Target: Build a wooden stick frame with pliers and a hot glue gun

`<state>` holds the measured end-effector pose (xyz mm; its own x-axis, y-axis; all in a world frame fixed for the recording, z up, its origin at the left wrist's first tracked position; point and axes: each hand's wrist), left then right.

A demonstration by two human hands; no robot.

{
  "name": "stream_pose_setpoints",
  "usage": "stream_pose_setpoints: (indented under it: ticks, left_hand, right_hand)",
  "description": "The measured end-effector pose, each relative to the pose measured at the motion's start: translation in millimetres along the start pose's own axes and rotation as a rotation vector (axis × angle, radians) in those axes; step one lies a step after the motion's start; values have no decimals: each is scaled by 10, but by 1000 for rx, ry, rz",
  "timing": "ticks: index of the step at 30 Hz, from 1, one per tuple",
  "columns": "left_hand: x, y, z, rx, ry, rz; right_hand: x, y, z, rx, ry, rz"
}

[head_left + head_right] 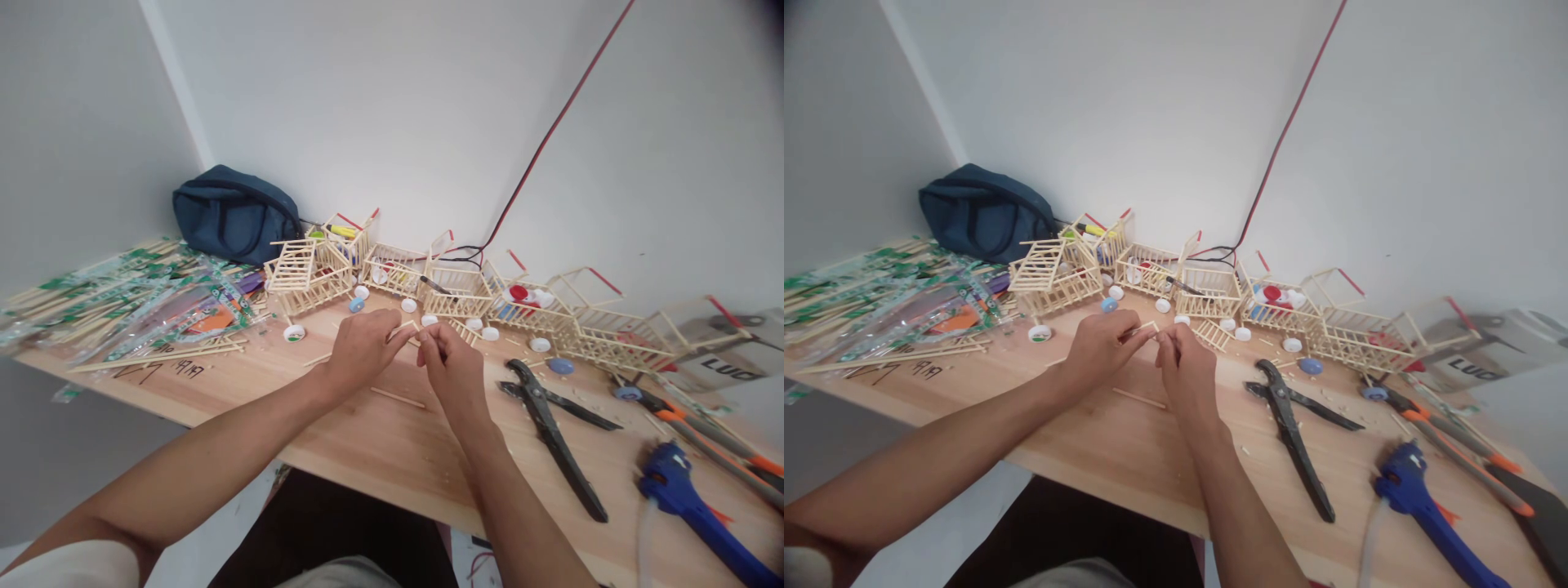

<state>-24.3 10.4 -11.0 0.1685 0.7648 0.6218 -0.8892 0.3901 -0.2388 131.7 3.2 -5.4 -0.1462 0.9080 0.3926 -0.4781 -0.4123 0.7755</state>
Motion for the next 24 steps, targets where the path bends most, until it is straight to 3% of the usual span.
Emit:
stream_pose_setpoints:
  ticks: [24]
  left_hand:
    - [1, 6, -9, 2, -10, -4]
  right_hand:
    - [5, -3, -9, -9, -5, -3]
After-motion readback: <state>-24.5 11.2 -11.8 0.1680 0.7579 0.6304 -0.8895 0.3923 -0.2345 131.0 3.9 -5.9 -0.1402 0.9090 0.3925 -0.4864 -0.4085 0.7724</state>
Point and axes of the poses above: each hand's wrist, its own x-axis towards the middle knuckle, its own z-axis out of the back of the hand, y = z × x, and after that the axes turned 8 degrees about x, right-handed
